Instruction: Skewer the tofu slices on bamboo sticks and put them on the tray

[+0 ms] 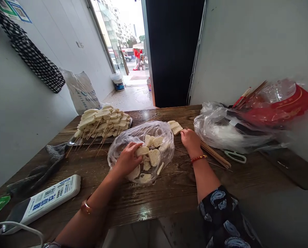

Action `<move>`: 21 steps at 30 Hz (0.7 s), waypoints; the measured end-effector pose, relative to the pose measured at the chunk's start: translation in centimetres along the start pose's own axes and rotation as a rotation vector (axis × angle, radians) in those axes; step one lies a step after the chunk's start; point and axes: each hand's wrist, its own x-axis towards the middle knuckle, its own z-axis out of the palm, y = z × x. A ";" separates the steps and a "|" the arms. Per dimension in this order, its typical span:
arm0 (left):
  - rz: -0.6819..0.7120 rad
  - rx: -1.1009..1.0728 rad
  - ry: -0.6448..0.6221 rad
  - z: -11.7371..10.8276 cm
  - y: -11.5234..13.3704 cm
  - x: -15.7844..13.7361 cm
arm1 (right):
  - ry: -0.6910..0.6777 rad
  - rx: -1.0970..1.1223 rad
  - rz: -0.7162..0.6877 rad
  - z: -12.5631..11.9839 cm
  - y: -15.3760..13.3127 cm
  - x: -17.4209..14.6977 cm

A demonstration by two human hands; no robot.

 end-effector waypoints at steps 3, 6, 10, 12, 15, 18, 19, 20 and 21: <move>-0.089 -0.247 0.081 -0.8 -0.4 0.3 | 0.071 0.033 -0.018 -1.2 -0.4 -0.1; -0.231 -0.679 0.071 -1.4 -0.2 0.3 | 0.097 0.094 -0.055 -2.2 -0.9 -0.7; -0.373 -1.208 0.009 -1.8 0.6 0.3 | -0.021 0.142 -0.136 -3.4 -1.3 -2.2; -0.408 -1.303 -0.018 -1.9 0.9 0.3 | -0.142 0.089 -0.199 -3.9 -1.3 -3.2; -0.448 -1.384 -0.024 -2.0 1.0 0.3 | -0.269 -0.091 -0.260 -4.2 -0.9 -4.9; -0.476 -1.471 -0.013 -1.8 0.9 0.1 | -0.300 -0.245 -0.275 -3.8 0.3 -6.4; -0.480 -1.500 -0.013 -1.8 0.8 0.1 | -0.298 -0.278 -0.281 -3.6 0.8 -6.7; -0.482 -1.521 -0.012 -1.7 0.8 0.0 | -0.294 -0.301 -0.292 -3.4 1.3 -6.9; -0.481 -1.535 -0.008 -1.6 0.8 0.0 | -0.293 -0.319 -0.311 -3.1 1.8 -7.1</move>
